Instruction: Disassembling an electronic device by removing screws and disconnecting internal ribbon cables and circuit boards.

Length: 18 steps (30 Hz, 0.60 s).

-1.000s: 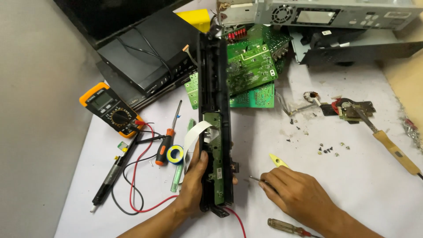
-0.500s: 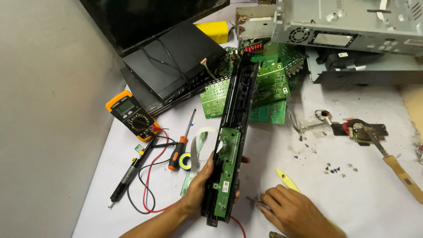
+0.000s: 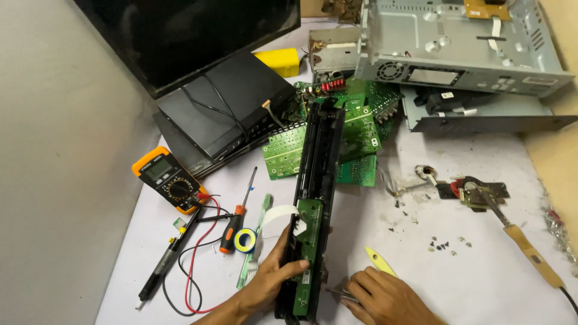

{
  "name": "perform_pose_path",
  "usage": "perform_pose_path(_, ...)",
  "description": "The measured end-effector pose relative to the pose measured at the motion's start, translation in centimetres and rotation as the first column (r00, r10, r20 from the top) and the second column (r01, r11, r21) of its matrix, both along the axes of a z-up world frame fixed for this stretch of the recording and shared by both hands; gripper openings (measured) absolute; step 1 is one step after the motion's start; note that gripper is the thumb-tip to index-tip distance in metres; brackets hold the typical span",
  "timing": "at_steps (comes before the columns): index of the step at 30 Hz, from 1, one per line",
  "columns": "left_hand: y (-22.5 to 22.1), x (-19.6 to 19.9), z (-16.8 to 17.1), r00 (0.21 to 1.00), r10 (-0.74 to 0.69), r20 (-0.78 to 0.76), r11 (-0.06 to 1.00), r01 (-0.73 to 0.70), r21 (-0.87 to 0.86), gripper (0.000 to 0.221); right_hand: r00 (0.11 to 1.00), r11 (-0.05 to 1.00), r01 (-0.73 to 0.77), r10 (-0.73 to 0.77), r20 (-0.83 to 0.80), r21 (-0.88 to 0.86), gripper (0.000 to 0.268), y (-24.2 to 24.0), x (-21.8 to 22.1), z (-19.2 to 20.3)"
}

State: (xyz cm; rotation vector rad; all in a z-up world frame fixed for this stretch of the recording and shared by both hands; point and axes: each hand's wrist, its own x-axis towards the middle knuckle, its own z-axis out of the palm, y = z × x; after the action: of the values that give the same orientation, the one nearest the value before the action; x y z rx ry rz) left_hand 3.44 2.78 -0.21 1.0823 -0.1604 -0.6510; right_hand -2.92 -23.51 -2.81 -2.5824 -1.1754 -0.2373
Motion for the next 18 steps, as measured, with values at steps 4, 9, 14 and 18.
perform_pose_path(4, -0.4, 0.0, 3.1, 0.998, -0.059, 0.015, 0.998, 0.06, -0.023, 0.08, 0.995, 0.998, 0.058, -0.061, -0.084, -0.038, 0.02, 0.7, -0.2, 1.9)
perform_pose_path(9, -1.2, -0.2, 4.1, 0.992, 0.062, -0.114, 0.998, -0.06, 0.019, 0.078, 0.997, 0.996, 0.071, -0.07, 0.03, -0.046, 0.023, 1.0, -0.3, 4.4)
perform_pose_path(14, -1.4, -0.1, 2.5, 0.997, 0.08, -0.009, 0.995, -0.081, -0.052, 0.077, 0.995, 0.996, 0.087, -0.087, 0.041, -0.004, 0.03, -0.5, -0.1, 5.4)
perform_pose_path(18, -1.3, -0.2, 2.0, 0.996, 0.079, 0.049, 0.992, -0.074, -0.103, 0.076, 0.97, 0.972, 0.228, -0.231, 0.079, 0.048, 0.031, -3.9, 0.3, 7.4)
